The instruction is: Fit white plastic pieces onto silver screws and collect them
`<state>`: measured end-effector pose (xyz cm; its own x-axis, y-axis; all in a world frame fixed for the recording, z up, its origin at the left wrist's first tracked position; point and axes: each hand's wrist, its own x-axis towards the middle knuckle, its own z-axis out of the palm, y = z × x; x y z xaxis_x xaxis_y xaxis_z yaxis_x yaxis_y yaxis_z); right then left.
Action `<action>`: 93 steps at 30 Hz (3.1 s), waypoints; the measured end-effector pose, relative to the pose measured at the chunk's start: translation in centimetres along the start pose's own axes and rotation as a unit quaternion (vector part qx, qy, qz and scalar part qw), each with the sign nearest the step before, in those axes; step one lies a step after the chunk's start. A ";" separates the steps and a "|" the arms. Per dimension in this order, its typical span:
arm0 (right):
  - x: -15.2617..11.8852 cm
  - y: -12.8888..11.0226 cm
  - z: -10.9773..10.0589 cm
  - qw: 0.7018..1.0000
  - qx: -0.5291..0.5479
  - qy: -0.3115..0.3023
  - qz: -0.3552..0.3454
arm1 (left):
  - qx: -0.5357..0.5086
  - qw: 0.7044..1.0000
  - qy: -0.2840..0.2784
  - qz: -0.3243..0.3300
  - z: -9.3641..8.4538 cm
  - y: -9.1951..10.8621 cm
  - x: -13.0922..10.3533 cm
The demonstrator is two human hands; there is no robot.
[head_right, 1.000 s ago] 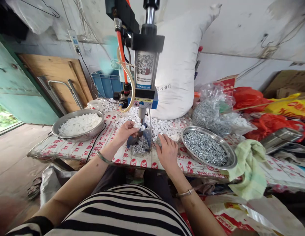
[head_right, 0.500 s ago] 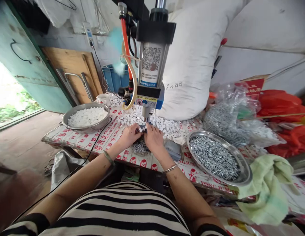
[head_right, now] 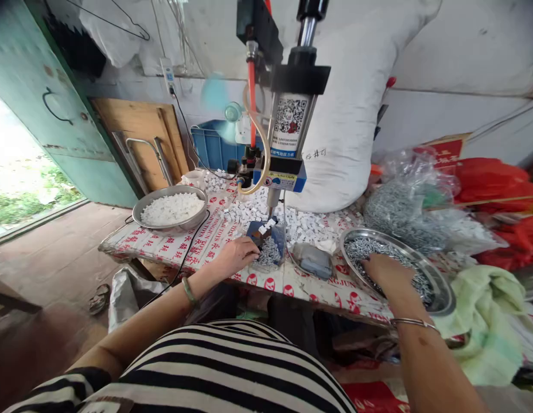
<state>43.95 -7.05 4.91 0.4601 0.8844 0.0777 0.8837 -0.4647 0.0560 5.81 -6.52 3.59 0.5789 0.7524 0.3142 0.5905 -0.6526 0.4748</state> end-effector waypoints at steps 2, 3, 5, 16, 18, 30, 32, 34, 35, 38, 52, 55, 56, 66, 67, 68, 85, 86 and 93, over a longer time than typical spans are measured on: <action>-0.3 0.4 0.1 0.998 -0.024 -0.049 -0.013 | 0.023 1.000 -0.009 -0.008 0.0 0.1 0.3; -0.6 0.3 0.1 0.997 -0.035 -0.065 -0.019 | 0.026 1.000 -0.011 -0.010 0.0 0.1 0.4; -1.0 0.0 0.0 0.997 -0.041 -0.057 -0.027 | 0.004 1.000 -0.008 -0.011 0.0 -0.1 0.8; -0.4 -0.1 0.3 1.000 -0.009 0.023 0.015 | -0.099 0.986 0.074 -0.108 0.1 -4.1 3.2; -0.3 -0.3 0.3 0.999 -0.008 0.029 0.012 | -0.055 0.991 0.024 -0.118 -0.1 -3.9 3.3; -0.3 0.2 0.4 0.992 0.109 0.062 -0.008 | -0.061 0.992 -0.004 -0.109 -0.3 -2.9 3.1; -0.2 0.4 0.3 0.988 0.139 0.069 -0.010 | -0.055 0.993 -0.004 -0.102 -0.3 -3.0 2.8; -0.1 0.7 0.2 0.984 0.158 0.081 -0.005 | -0.056 0.994 0.006 -0.091 -0.2 -3.1 2.6; -0.2 0.7 0.1 0.978 0.187 0.091 0.001 | -0.062 0.994 0.010 -0.085 -0.2 -3.2 2.5; -1.3 -0.7 -0.6 0.927 0.350 0.132 0.018 | -0.103 0.991 0.029 -0.079 0.0 -3.3 2.4; -11.0 -17.5 -2.5 0.805 0.521 0.073 -0.272 | -0.430 0.885 0.121 -0.127 1.6 -0.6 2.3; -11.2 -17.7 -2.0 0.819 0.459 0.092 -0.332 | -0.455 0.875 0.103 -0.128 1.8 -0.4 2.1; -11.2 -17.8 -1.8 0.823 0.437 0.099 -0.351 | -0.467 0.870 0.097 -0.129 1.8 -0.4 2.0; -10.6 -17.5 -0.6 0.844 0.401 0.110 -0.338 | -0.500 0.842 0.092 -0.178 1.2 -0.2 1.4; -10.6 -17.5 -0.7 0.844 0.413 0.109 -0.325 | -0.500 0.844 0.092 -0.174 1.3 0.0 1.4; -10.6 -17.4 -0.7 0.844 0.422 0.107 -0.313 | -0.498 0.846 0.093 -0.167 1.3 0.1 1.5; -10.4 -17.0 -1.0 0.817 0.529 0.100 -0.209 | -0.429 0.878 0.152 -0.147 1.7 0.3 1.9; -10.4 -16.7 -1.2 0.823 0.515 0.105 -0.215 | -0.423 0.879 0.159 -0.152 1.5 0.2 1.9; -11.6 -16.6 -1.7 0.888 0.306 0.086 -0.332 | -0.388 0.885 0.198 -0.165 0.9 -0.9 1.6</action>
<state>23.77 -9.67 4.77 -0.1531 0.9107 0.3836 0.8606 0.3137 -0.4012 6.64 -4.81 2.93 0.1143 0.9632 0.2433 0.0383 -0.2490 0.9678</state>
